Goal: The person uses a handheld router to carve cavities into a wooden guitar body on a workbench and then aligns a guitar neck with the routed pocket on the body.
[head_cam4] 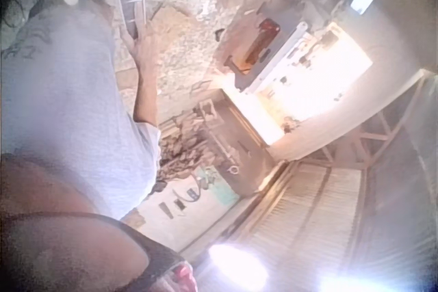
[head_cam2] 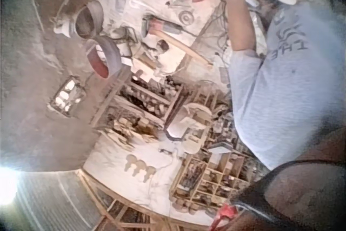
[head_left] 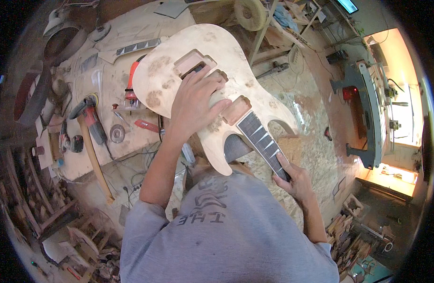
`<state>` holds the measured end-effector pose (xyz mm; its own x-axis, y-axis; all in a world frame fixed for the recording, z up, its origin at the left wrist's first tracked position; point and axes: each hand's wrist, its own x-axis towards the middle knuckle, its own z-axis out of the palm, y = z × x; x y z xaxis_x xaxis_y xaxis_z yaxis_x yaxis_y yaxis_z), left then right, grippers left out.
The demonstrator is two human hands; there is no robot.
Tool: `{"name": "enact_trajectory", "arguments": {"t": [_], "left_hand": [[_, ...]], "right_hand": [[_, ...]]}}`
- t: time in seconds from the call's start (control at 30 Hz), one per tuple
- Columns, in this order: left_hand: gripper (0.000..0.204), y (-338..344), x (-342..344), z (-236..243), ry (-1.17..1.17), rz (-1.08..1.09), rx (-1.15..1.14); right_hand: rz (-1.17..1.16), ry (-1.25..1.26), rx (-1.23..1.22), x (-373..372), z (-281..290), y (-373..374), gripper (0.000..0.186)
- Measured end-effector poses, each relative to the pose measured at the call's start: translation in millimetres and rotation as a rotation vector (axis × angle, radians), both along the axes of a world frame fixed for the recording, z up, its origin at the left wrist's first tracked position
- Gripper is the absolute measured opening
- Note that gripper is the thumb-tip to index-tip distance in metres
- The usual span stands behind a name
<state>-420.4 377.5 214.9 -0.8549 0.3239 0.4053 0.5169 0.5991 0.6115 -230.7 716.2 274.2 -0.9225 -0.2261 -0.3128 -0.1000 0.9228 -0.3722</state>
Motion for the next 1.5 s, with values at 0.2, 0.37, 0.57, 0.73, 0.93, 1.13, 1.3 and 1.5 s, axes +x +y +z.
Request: {"name": "enact_trajectory", "arguments": {"t": [0.2, 0.37, 0.57, 0.73, 0.93, 1.13, 1.3, 1.5], "left_hand": [[0.050, 4, -1, 2, -0.054, 0.014, 0.010], [0.085, 31, 11, 24, -0.092, 0.106, -0.084], [0.100, 36, 12, 24, -0.174, 0.090, -0.164], [0.107, 40, 9, 27, -0.214, 0.087, -0.222], [0.105, 39, 7, 23, -0.201, 0.085, -0.248], [0.104, 37, 7, 18, -0.153, 0.084, -0.265], [0.101, 38, 8, 20, -0.152, 0.074, -0.213], [0.104, 36, 8, 21, -0.191, 0.061, -0.196]], "right_hand": [[0.001, 0.008, -0.009, -1, 6, -5, 0.079], [-0.008, -0.003, 0.021, 1, 3, -6, 0.079], [0.010, 0.044, -0.059, -2, 6, -4, 0.080], [0.047, 0.140, -0.126, -8, -4, -5, 0.079], [0.057, 0.081, -0.124, -24, -6, -15, 0.076], [0.037, 0.042, -0.129, -38, -2, -35, 0.080], [-0.030, 0.090, -0.521, -61, -16, -34, 0.076], [-0.454, -0.234, -0.781, -82, -25, -28, 0.032]]}}
